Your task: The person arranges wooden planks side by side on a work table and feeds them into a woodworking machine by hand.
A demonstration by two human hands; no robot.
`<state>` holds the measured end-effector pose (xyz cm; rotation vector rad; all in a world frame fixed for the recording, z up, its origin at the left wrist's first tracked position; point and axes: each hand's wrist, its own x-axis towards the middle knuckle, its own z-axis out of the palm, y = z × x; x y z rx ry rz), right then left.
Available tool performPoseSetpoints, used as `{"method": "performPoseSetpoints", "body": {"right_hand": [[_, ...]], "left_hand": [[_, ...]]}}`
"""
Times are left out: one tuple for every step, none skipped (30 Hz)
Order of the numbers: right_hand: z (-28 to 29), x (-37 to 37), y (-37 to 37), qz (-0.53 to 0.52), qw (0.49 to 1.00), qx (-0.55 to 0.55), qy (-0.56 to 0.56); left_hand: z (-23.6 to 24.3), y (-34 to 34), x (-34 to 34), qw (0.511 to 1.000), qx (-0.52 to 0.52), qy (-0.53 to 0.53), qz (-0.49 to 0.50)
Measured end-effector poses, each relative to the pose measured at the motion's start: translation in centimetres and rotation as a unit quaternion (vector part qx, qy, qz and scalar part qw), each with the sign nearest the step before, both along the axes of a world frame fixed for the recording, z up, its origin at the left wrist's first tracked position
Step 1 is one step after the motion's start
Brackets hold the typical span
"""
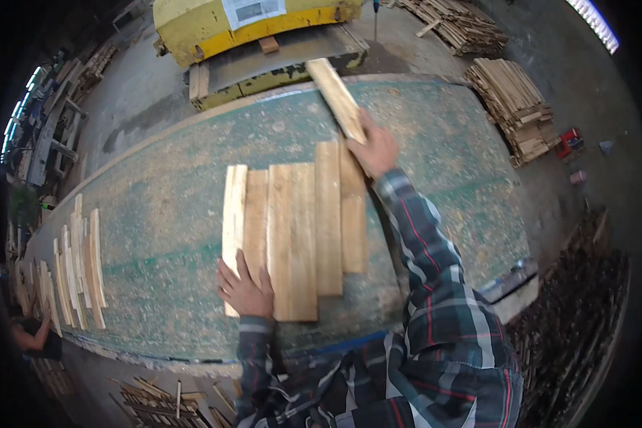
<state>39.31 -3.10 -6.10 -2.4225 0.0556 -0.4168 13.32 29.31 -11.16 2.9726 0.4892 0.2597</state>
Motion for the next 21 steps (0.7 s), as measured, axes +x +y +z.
{"method": "performPoseSetpoints", "body": {"right_hand": [[-0.4,-4.2,-1.6,-0.029,0.999,-0.018,0.005],[-0.6,-8.5,-3.3,-0.062,0.997,-0.038,0.007],[-1.1,-12.7,-5.4,-0.077,0.996,-0.028,0.018],[-2.1,-16.6,-6.7,-0.091,0.995,-0.016,0.028],[-3.4,-19.9,-6.8,-0.115,0.992,0.032,0.037],[-5.9,-22.5,-6.6,-0.106,0.994,0.021,0.025],[-7.3,-24.5,-6.0,-0.099,0.995,0.003,0.008],[-7.6,-25.3,-5.0,-0.102,0.995,0.009,0.011],[-8.0,-25.6,-3.5,-0.044,0.999,0.031,0.004],[-8.3,-26.5,-2.2,0.012,0.999,0.052,-0.001],[-7.1,-27.2,-0.1,0.014,0.998,0.063,0.003],[-5.7,-28.0,1.8,0.042,0.999,-0.006,0.015],[-4.8,-28.5,2.0,0.058,0.995,-0.082,0.024],[-5.4,-29.0,1.6,0.080,0.993,-0.049,0.068],[-5.6,-29.5,1.5,0.078,0.994,-0.042,0.063],[-5.5,-30.3,1.9,0.080,0.992,-0.061,0.074],[-5.3,-31.1,1.9,0.079,0.990,-0.082,0.086],[-5.5,-31.3,1.8,0.078,0.990,-0.080,0.081],[-5.7,-31.6,1.6,0.079,0.991,-0.078,0.072],[-6.1,-31.8,1.5,0.080,0.992,-0.077,0.064],[-6.4,-32.1,1.3,0.076,0.992,-0.079,0.061]], "left_hand": [[-0.1,0.4,-0.4,1.000,0.009,-0.009,0.003],[-0.3,0.6,-0.5,1.000,0.015,-0.015,0.010],[-0.5,0.6,-0.5,1.000,0.019,-0.022,0.012],[-0.8,0.8,-0.5,0.999,0.022,-0.025,0.017],[-1.0,0.5,-0.4,1.000,0.018,-0.022,0.011],[-0.9,0.4,-0.4,0.999,0.031,0.000,0.025],[-0.8,0.6,-0.3,0.998,0.037,0.019,0.037],[-0.7,0.8,-0.2,0.999,0.002,0.032,0.035],[-0.7,0.6,0.0,0.999,0.009,0.034,0.034],[-0.8,0.3,0.0,0.999,-0.005,0.007,0.033],[-0.8,0.5,-0.6,0.999,-0.016,-0.020,0.037],[-0.8,0.8,-1.7,0.998,-0.029,-0.059,-0.007],[-0.2,-0.1,-2.7,0.998,-0.027,-0.058,-0.017],[1.3,-0.8,-4.6,0.994,0.018,0.012,-0.106],[2.0,-1.0,-6.0,0.976,0.061,0.082,-0.192],[1.3,-0.4,-7.5,0.972,0.064,0.073,-0.213],[0.9,-0.3,-8.6,0.967,0.065,0.065,-0.236],[0.3,-0.1,-8.8,0.964,0.077,0.073,-0.242],[0.5,-0.6,-8.6,0.964,0.079,0.069,-0.244],[0.7,-1.1,-7.8,0.967,0.073,0.083,-0.228],[0.8,-1.6,-7.1,0.970,0.066,0.096,-0.212]]}}
